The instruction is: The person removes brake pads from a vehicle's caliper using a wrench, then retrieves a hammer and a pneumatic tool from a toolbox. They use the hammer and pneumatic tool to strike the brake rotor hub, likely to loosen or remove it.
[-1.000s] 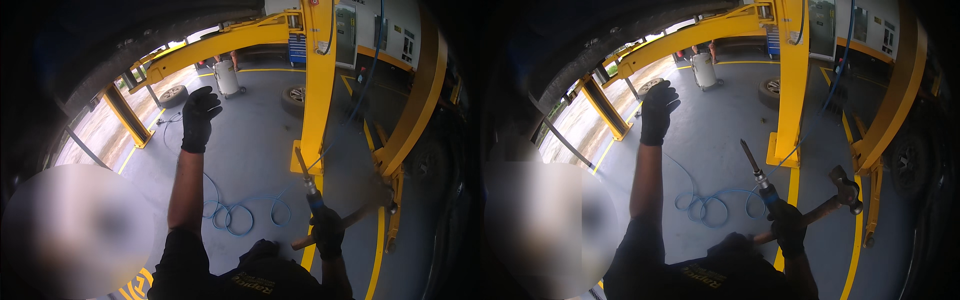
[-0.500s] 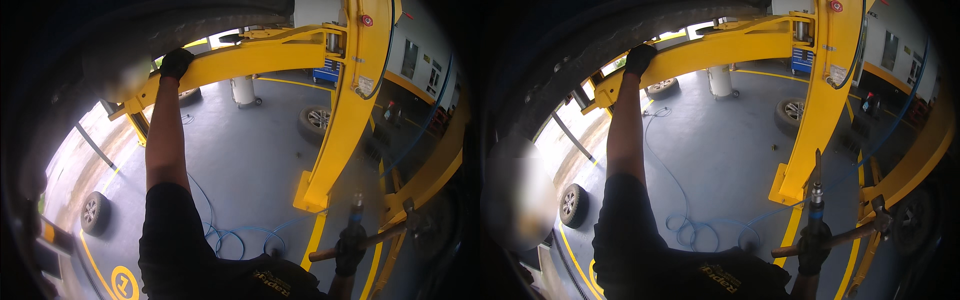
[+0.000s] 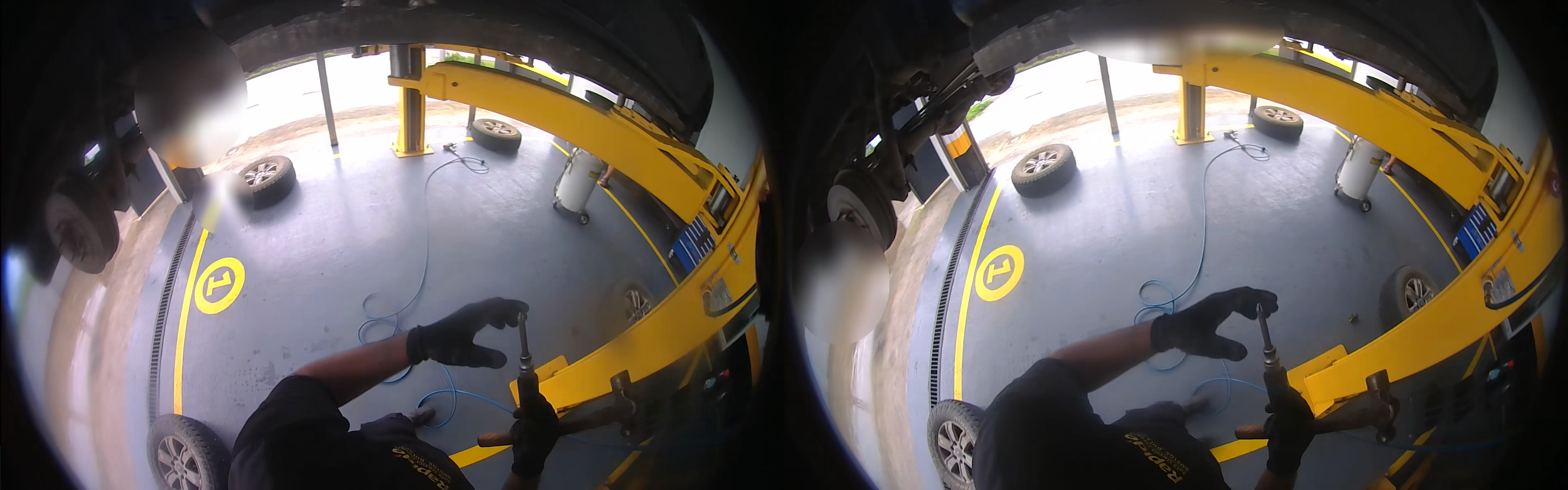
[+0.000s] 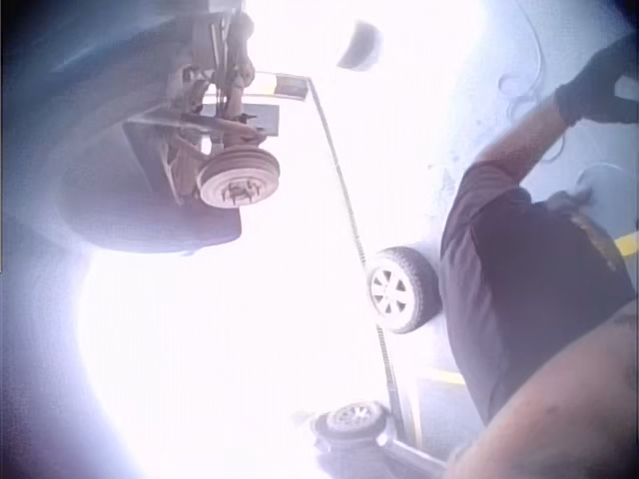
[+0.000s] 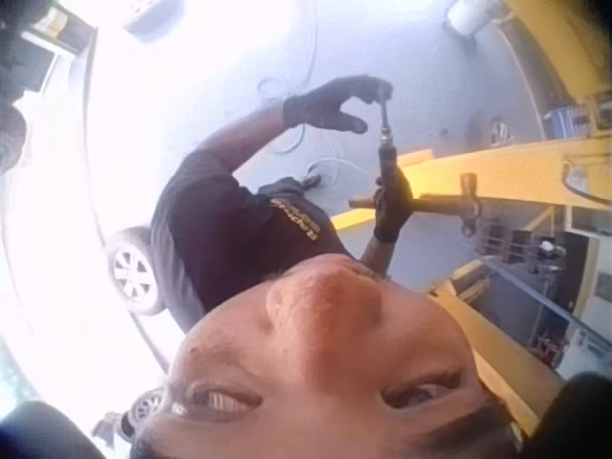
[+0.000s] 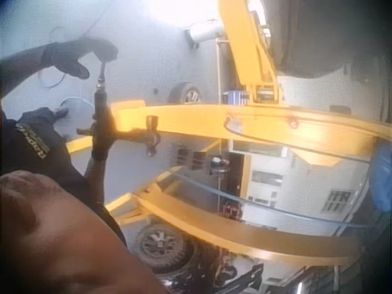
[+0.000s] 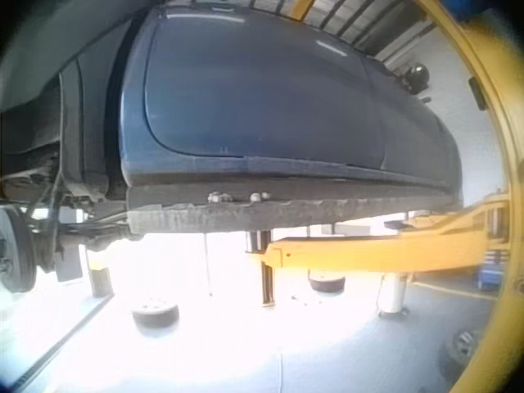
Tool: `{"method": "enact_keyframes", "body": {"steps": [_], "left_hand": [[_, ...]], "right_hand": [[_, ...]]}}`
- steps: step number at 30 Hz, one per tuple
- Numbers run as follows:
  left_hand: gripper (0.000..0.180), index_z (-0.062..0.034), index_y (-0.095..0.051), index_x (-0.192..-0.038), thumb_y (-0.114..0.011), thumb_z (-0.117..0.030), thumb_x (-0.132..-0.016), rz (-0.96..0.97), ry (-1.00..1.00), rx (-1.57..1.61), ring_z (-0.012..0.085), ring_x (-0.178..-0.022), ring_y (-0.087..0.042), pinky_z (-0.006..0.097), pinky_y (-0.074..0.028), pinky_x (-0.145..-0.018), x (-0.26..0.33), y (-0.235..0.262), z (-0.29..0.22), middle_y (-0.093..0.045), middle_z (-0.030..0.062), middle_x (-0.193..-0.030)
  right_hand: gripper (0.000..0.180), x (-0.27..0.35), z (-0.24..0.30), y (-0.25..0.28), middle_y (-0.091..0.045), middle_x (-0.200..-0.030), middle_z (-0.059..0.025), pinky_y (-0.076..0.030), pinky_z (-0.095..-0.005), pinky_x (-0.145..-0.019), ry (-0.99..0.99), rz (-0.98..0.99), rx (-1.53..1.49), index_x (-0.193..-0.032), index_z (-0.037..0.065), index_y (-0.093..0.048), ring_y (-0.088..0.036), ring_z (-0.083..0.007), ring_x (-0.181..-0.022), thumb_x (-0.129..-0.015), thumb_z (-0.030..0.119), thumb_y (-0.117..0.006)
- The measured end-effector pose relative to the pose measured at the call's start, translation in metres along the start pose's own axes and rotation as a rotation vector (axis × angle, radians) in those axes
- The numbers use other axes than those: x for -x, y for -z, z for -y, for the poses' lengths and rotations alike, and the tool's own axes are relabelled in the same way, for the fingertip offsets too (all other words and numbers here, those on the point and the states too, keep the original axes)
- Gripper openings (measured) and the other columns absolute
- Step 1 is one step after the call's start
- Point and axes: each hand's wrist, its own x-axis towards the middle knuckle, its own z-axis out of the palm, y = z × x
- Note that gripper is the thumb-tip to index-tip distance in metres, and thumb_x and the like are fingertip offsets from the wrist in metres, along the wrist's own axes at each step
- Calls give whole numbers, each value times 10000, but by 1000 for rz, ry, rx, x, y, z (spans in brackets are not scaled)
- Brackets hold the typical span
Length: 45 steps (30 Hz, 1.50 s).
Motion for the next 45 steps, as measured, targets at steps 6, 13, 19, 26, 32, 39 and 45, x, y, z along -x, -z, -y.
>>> {"method": "enact_keyframes", "body": {"steps": [6, 13, 19, 26, 32, 39, 45], "left_hand": [[438, 13, -465, -1230, -666, -122, -864, -836, 160, 213, 272, -1080, -556, 388, -475, -929, 131, -60, -68, -572, 132, -1082], [303, -12, -522, -1089, -566, -277, -948, -1542, 263, 182, 187, -677, -570, 302, -491, -603, 316, -42, -164, -526, 69, -794], [195, -100, -492, -1046, -460, -285, -991, -2263, -258, 446, 103, -634, -488, 322, -503, -654, 586, -75, -269, -462, -17, -763], [341, -112, -483, -948, -353, -417, -1029, -2685, -400, 788, 187, -605, -527, 502, -553, -713, 797, -169, -293, -453, 6, -682], [311, -93, -471, -837, -347, -329, -997, -3194, -493, 1034, 230, -631, -589, 504, -551, -745, 865, -209, -280, -536, 64, -711], [385, -70, -610, -795, -485, -404, -940, -3242, -296, 984, 195, -530, -538, 336, -476, -484, 1010, -240, -210, -629, 62, -698], [324, -73, -591, -800, -497, -360, -918, -3431, -442, 769, 224, -600, -564, 341, -492, -524, 1118, -61, -270, -614, 62, -733]], "right_hand": [[265, 21, 76, -85, -649, -771, -73, -497, -254, -533, -72, 636, -872, -1025, 10, -642, -621, -167, -614, -838, 169, -741], [305, 50, 200, -140, -662, -814, -68, -422, -205, -458, 298, 1140, -1016, -1129, -38, -590, -548, -68, -518, -925, 186, -632], [325, 81, 312, -270, -638, -780, -53, -391, -187, -420, 14, 1504, -761, -1140, -9, -598, -526, -68, -505, -892, 193, -657], [261, 147, 339, -378, -602, -699, -70, -402, -276, -433, 1, 1508, 232, -1037, 25, -606, -525, -150, -487, -853, 198, -672], [417, 188, 431, -486, -626, -750, -96, -446, -331, -540, 176, 1652, 594, -1163, 46, -542, -571, -193, -564, -867, 324, -635], [599, 195, 662, -686, -653, -811, -128, -497, -396, -665, 407, 1649, 825, -1311, 71, -468, -625, -244, -652, -882, 471, -591], [455, 180, 1006, -778, -611, -714, -84, -470, -341, -490, 646, 1543, 526, -931, 38, -562, -595, -179, -575, -917, 493, -571]]}}
